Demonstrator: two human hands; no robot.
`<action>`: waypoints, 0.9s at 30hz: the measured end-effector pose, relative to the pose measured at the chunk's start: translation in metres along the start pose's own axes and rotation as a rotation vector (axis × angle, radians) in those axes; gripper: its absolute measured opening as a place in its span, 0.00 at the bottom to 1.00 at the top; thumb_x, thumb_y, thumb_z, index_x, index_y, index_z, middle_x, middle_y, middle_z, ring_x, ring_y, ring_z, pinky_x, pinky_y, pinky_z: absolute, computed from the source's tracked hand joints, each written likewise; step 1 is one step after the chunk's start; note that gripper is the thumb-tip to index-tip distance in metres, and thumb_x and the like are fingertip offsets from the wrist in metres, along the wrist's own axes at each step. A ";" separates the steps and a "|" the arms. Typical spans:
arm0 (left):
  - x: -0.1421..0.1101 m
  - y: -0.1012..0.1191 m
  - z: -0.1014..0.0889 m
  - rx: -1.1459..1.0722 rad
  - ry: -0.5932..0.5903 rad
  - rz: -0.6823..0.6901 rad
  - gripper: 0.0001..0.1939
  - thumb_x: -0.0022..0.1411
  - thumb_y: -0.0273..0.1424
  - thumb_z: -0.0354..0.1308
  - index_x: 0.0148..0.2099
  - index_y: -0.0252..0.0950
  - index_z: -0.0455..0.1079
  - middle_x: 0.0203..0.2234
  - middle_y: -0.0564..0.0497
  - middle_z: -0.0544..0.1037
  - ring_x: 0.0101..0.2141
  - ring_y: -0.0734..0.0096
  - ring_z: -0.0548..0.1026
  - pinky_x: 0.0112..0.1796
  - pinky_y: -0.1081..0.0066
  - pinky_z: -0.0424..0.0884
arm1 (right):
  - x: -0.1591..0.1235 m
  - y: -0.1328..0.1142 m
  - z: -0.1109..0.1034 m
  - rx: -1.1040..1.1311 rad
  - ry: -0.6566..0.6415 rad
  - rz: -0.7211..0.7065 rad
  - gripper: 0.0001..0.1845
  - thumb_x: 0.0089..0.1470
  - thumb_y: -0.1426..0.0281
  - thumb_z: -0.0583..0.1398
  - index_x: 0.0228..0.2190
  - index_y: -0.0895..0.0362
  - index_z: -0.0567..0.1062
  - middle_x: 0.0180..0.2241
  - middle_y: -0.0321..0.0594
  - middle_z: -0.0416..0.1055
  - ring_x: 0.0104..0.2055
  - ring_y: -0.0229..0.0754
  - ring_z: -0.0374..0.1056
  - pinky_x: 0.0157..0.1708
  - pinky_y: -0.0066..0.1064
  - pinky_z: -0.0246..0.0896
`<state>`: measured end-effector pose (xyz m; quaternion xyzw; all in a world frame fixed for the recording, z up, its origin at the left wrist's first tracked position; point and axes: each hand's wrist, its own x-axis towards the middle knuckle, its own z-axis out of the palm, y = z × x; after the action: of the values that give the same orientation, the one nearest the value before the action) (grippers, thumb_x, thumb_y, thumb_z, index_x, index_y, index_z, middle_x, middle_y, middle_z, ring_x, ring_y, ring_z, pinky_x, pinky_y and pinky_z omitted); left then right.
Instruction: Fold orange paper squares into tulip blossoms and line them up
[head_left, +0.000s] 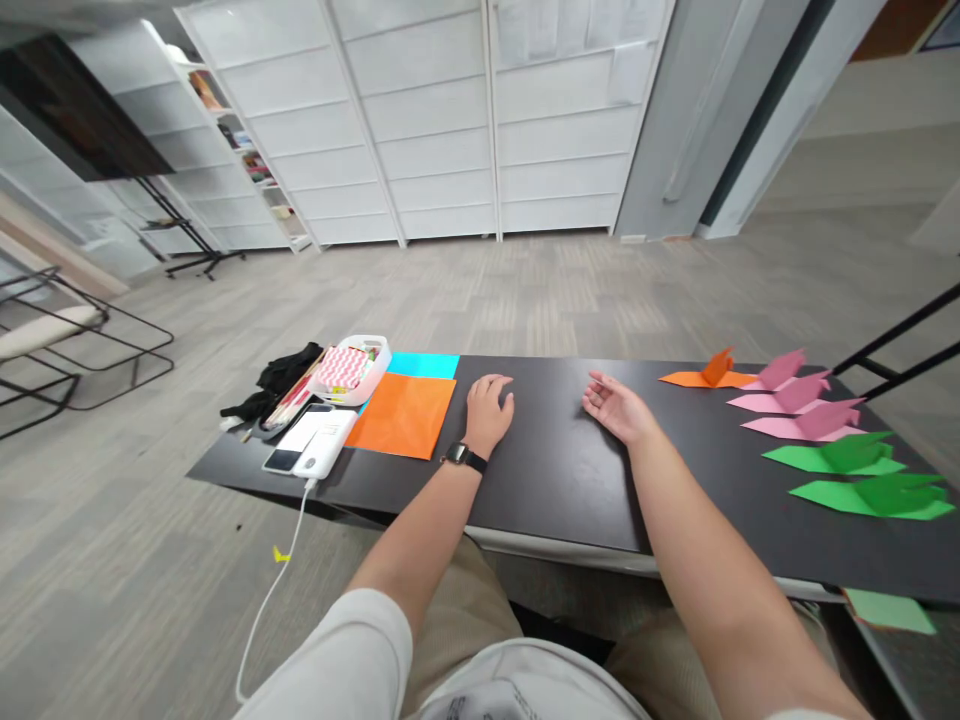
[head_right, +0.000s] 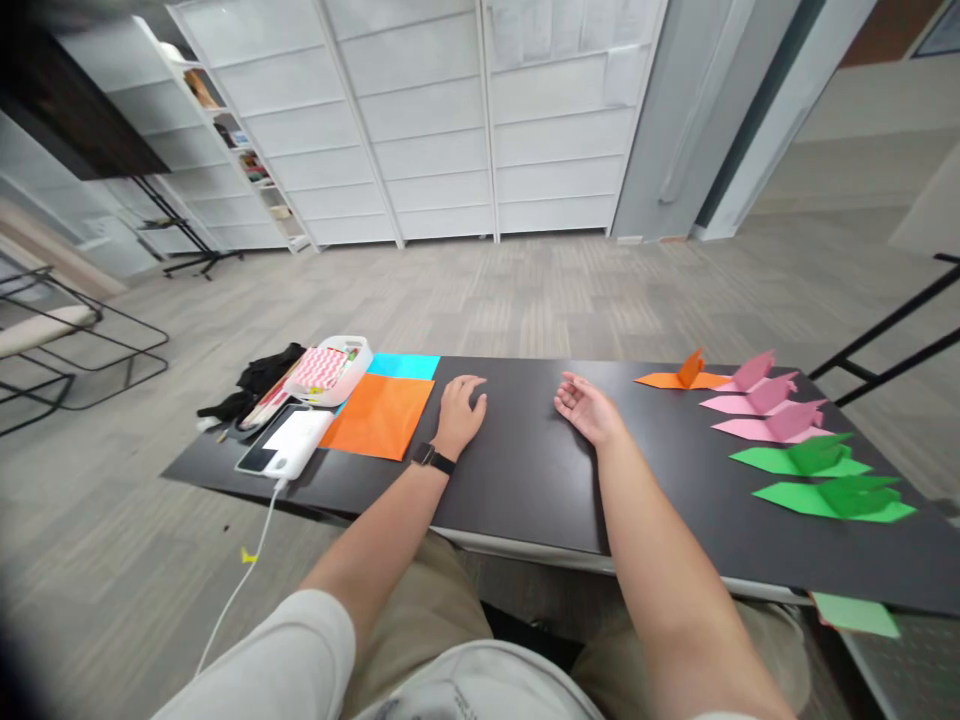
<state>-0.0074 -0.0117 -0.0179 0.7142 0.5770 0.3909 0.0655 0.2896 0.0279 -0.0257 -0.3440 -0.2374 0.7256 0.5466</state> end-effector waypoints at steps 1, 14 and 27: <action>0.003 0.002 -0.006 -0.024 0.043 -0.004 0.17 0.70 0.27 0.57 0.59 0.39 0.74 0.56 0.40 0.75 0.59 0.54 0.72 0.63 0.51 0.66 | 0.001 -0.002 -0.001 0.006 0.001 0.013 0.10 0.57 0.72 0.66 0.42 0.50 0.79 0.32 0.34 0.80 0.35 0.37 0.79 0.42 0.33 0.79; -0.044 -0.090 -0.143 0.202 -0.047 -0.099 0.20 0.68 0.37 0.63 0.59 0.38 0.73 0.54 0.42 0.79 0.59 0.55 0.75 0.63 0.54 0.69 | 0.005 -0.003 -0.006 -0.044 0.030 0.025 0.10 0.57 0.71 0.65 0.41 0.47 0.79 0.31 0.35 0.80 0.34 0.39 0.79 0.43 0.37 0.80; -0.103 -0.133 -0.167 0.291 -0.267 -0.234 0.38 0.64 0.48 0.65 0.70 0.37 0.65 0.69 0.37 0.69 0.71 0.47 0.63 0.70 0.46 0.59 | 0.005 -0.002 -0.008 -0.003 0.048 0.022 0.08 0.59 0.71 0.63 0.41 0.49 0.80 0.31 0.36 0.79 0.34 0.38 0.78 0.42 0.33 0.79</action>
<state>-0.2190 -0.1186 -0.0253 0.6898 0.6922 0.1952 0.0825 0.2961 0.0333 -0.0308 -0.3645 -0.2215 0.7228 0.5437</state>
